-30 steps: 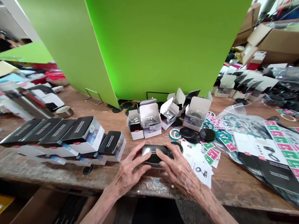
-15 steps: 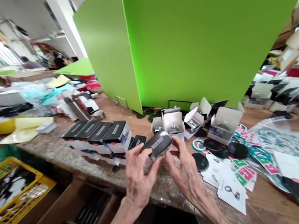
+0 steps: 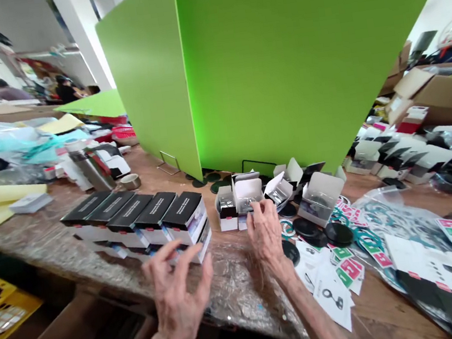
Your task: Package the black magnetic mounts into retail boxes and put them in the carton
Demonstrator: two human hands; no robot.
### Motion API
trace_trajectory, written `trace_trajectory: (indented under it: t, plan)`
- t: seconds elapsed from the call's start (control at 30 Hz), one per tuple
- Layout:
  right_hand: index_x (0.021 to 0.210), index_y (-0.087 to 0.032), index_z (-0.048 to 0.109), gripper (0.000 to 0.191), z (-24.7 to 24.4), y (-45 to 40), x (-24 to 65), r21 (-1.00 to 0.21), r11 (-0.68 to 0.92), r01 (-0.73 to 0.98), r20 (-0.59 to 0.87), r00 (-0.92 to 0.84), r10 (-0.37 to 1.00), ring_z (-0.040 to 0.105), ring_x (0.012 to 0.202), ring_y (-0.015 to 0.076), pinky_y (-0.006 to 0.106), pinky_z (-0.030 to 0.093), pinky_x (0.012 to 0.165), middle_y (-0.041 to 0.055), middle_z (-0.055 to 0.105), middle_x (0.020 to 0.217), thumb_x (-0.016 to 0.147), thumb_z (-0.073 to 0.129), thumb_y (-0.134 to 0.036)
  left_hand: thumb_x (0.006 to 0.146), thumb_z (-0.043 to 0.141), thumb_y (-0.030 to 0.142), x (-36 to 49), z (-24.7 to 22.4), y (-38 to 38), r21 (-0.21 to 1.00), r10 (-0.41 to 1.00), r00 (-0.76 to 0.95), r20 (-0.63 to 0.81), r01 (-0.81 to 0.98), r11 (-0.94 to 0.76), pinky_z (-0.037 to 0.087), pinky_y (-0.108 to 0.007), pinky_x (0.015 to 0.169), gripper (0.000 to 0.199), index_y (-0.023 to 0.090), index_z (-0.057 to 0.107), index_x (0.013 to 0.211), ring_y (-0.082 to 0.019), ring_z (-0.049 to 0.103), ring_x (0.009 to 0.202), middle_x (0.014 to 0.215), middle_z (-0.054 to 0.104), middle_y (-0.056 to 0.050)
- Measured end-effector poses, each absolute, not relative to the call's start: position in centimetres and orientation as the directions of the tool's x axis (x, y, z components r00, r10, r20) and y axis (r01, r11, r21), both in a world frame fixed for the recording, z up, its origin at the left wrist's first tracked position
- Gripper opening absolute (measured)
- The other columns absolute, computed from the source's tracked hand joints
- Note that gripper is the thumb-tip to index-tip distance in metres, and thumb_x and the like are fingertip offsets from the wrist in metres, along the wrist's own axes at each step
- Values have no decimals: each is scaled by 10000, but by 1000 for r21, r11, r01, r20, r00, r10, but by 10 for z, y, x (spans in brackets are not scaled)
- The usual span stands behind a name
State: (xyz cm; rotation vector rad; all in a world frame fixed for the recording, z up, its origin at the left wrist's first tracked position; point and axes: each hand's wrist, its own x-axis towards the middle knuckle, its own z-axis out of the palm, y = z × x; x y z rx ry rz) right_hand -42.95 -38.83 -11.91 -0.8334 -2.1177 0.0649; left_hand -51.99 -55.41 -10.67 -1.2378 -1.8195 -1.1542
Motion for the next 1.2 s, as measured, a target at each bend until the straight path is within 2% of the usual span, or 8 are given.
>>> trace_trajectory:
  t: [0.1, 0.37, 0.57, 0.63, 0.8, 0.9, 1.0, 1.2]
  plan:
    - [903, -162, 602, 145, -133, -374, -421, -107, 784, 611, 612, -581, 537, 494, 897, 223, 341, 455, 795, 101, 527, 953, 862, 467, -131, 828, 605, 153, -495, -129, -547, 447, 528, -378, 761, 894, -4, 459, -370, 852, 150, 192, 645, 967, -226, 508, 978, 1029, 544, -91]
    - [965, -155, 584, 251, -138, -360, -420, -23, 775, 632, 582, -621, 524, 476, 855, 237, 361, 421, 782, 109, 548, 935, 809, 428, -35, 825, 543, 231, -495, -162, -500, 821, 729, -553, 403, 571, -19, 507, -384, 858, 164, 191, 635, 955, -212, 622, 918, 949, 640, -60]
    - [987, -189, 580, 254, -119, -402, -389, 26, 800, 600, 536, -684, 495, 494, 938, 227, 361, 446, 837, 91, 567, 984, 834, 421, -63, 763, 641, 370, -505, -160, -479, 868, 747, -565, 350, 496, -31, 421, -472, 1026, 638, 160, 428, 1326, -283, 503, 1225, 1310, 511, -150]
    - [962, -189, 571, 236, -114, -426, -380, -17, 806, 592, 525, -681, 511, 507, 907, 217, 345, 470, 793, 77, 564, 947, 846, 409, -64, 711, 705, 396, -508, -156, -480, 903, 804, -509, 308, 424, -78, 401, -467, 1056, 747, 181, 387, 1352, -290, 478, 1262, 1355, 488, -137]
    - [1131, -178, 497, 245, -129, -456, -321, -363, 769, 526, 539, -555, 634, 541, 847, 163, 270, 497, 703, 88, 530, 1054, 918, 383, -141, 712, 744, 361, -515, -162, -502, 985, 899, -408, 157, 134, -111, 537, -353, 894, 482, 212, 512, 1108, -216, 654, 979, 1047, 663, -30]
    - [1175, -159, 490, 263, -158, -447, -266, -265, 599, 756, 523, -409, 748, 508, 1004, 270, 443, 465, 849, 131, 545, 1081, 926, 433, -221, 700, 761, 344, -512, -177, -510, 988, 850, -504, 155, 87, -129, 536, -317, 902, 497, 225, 511, 1114, -193, 649, 983, 1071, 660, -19]
    - [1171, -173, 521, 322, -183, -435, -227, -212, 499, 840, 401, -391, 828, 484, 1016, 307, 491, 441, 847, 133, 546, 1103, 892, 543, -332, 712, 755, 341, -508, -188, -509, 982, 821, -539, 187, 84, -169, 530, -312, 919, 508, 229, 509, 1142, -185, 640, 996, 1101, 652, -20]
    - [945, -181, 572, 238, -187, -414, -218, -438, 385, 813, 292, -276, 916, 492, 918, 265, 439, 420, 810, 86, 541, 967, 786, 629, -349, 707, 763, 345, -511, -194, -504, 980, 815, -544, 200, 109, -168, 528, -358, 943, 535, 229, 510, 1164, -202, 636, 1010, 1118, 647, -29]
